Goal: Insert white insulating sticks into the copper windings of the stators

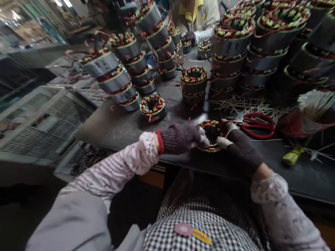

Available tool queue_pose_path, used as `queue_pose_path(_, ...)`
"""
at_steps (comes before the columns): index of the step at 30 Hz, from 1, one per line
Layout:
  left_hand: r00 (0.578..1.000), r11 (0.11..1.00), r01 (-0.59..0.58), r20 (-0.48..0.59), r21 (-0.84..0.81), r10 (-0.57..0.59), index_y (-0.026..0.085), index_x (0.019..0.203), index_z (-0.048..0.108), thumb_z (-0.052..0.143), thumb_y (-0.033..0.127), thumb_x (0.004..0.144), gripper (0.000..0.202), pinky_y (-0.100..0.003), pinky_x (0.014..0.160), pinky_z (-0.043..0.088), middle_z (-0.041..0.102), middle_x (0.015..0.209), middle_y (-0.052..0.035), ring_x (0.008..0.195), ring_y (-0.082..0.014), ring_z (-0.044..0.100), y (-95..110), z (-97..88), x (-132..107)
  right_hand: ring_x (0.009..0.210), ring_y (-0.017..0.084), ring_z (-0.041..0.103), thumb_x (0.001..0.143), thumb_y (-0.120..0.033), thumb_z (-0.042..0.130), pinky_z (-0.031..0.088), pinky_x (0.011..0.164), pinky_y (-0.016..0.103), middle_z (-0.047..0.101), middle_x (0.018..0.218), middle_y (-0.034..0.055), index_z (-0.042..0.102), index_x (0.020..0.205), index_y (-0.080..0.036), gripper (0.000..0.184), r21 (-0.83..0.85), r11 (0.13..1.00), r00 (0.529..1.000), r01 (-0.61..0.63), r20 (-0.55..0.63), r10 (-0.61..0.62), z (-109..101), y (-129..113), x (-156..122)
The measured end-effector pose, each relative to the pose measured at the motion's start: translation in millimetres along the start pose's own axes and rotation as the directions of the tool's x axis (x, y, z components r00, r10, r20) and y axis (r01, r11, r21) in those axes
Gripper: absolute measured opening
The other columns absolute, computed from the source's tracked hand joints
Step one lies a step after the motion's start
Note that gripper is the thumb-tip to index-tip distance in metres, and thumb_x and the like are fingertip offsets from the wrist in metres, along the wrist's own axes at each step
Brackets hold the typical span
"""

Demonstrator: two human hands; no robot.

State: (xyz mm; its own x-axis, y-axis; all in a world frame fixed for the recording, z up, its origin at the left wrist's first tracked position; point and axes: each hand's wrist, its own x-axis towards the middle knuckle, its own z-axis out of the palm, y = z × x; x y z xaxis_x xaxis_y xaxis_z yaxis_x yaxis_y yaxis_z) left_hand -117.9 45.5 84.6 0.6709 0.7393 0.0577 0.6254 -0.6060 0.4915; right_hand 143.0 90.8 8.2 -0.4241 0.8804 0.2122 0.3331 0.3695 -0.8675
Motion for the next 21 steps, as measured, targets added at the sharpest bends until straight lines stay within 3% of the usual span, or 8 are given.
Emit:
queue_pose_path(2, 0.993, 0.998, -0.061, 0.097, 0.001, 0.06, 0.031, 0.112, 0.094, 0.071, 0.01, 0.099, 0.034, -0.041, 0.105, 0.07, 0.091, 0.115, -0.0038, 0.106, -0.0247, 0.085, -0.2, -9.1, 10.4, 0.121, 0.034, 0.081, 0.09, -0.041, 0.08, 0.067, 0.111, 0.057, 0.087, 0.127, 0.0082, 0.079, 0.136, -0.025, 0.049, 0.067, 0.998, 0.989, 0.001, 0.145, -0.011, -16.3, -4.1, 9.9)
queue_pose_path(4, 0.989, 0.993, -0.11, 0.107, 0.036, 0.105, 0.033, 0.118, 0.093, 0.067, 0.01, 0.1, 0.039, -0.044, 0.112, 0.069, 0.091, 0.127, -0.0048, 0.115, -0.0267, 0.086, 5.3, -4.0, 9.4, 0.117, 0.033, 0.083, 0.091, -0.045, 0.081, 0.069, 0.106, 0.055, 0.088, 0.126, 0.0091, 0.079, 0.133, -0.024, 0.047, 0.088, 0.996, 0.991, 0.003, 0.134, -0.015, -28.5, -8.6, 1.9)
queue_pose_path(7, 0.988, 0.98, -0.119, -0.083, 0.157, 0.133, 0.035, 0.13, 0.089, 0.066, 0.013, 0.1, 0.044, -0.062, 0.134, 0.056, 0.087, 0.144, -0.0062, 0.144, -0.0334, 0.078, 12.0, 23.1, -10.5, 0.114, 0.03, 0.084, 0.099, -0.051, 0.078, 0.069, 0.099, 0.047, 0.088, 0.126, 0.0121, 0.079, 0.133, -0.024, 0.044, 0.044, 0.999, 0.979, -0.003, -0.205, 0.012, -48.3, -6.4, -31.2)
queue_pose_path(8, 0.98, 0.981, -0.085, -0.163, 0.177, 0.115, 0.034, 0.135, 0.087, 0.066, 0.014, 0.101, 0.044, -0.065, 0.14, 0.05, 0.088, 0.142, -0.0057, 0.146, -0.0325, 0.077, 11.7, 34.2, -18.0, 0.109, 0.029, 0.084, 0.1, -0.052, 0.078, 0.068, 0.096, 0.045, 0.088, 0.121, 0.012, 0.08, 0.13, -0.023, 0.041, 0.009, 1.0, 0.927, -0.024, -0.374, 0.025, -58.0, -3.2, -42.3)
queue_pose_path(10, 0.954, 0.983, -0.053, -0.281, 0.174, 0.101, 0.033, 0.137, 0.084, 0.07, 0.019, 0.103, 0.04, -0.065, 0.143, 0.046, 0.09, 0.137, -0.0055, 0.138, -0.0304, 0.081, 8.6, 54.4, -27.3, 0.099, 0.027, 0.081, 0.1, -0.05, 0.078, 0.065, 0.093, 0.044, 0.087, 0.111, 0.0116, 0.081, 0.121, -0.022, 0.035, -0.101, 0.988, 0.738, -0.113, -0.675, 0.015, -83.6, 3.8, -56.9)
queue_pose_path(12, 0.922, 0.989, -0.039, -0.377, 0.144, 0.092, 0.034, 0.126, 0.085, 0.073, 0.022, 0.103, 0.029, -0.064, 0.143, 0.048, 0.093, 0.122, -0.0023, 0.119, -0.0272, 0.087, 5.8, 68.6, -25.5, 0.105, 0.03, 0.079, 0.096, -0.047, 0.083, 0.061, 0.1, 0.048, 0.087, 0.114, 0.0151, 0.082, 0.118, -0.021, 0.035, -0.279, 0.927, 0.602, -0.25, -0.794, -0.077, -112.8, 8.4, -55.8)
queue_pose_path(16, 0.893, 0.995, -0.003, -0.448, 0.103, 0.049, 0.033, 0.111, 0.085, 0.078, 0.022, 0.1, 0.017, -0.065, 0.141, 0.049, 0.093, 0.109, -0.0001, 0.102, -0.0255, 0.089, 6.1, 78.0, -2.1, 0.121, 0.035, 0.074, 0.094, -0.041, 0.088, 0.05, 0.11, 0.052, 0.084, 0.126, 0.0261, 0.084, 0.115, -0.016, 0.033, -0.522, 0.762, 0.702, -0.383, -0.701, -0.127, -150.2, 9.9, -14.2)
queue_pose_path(21, 0.874, 0.994, 0.041, -0.485, 0.102, 0.013, 0.029, 0.121, 0.086, 0.079, 0.023, 0.101, 0.021, -0.079, 0.143, 0.039, 0.093, 0.121, -0.0063, 0.121, -0.0322, 0.087, 12.6, 82.0, 7.6, 0.114, 0.033, 0.075, 0.101, -0.037, 0.078, 0.051, 0.104, 0.05, 0.085, 0.118, 0.0252, 0.084, 0.101, -0.015, 0.022, -0.523, 0.768, 0.744, -0.369, -0.661, -0.092, -154.0, 0.5, 4.8)
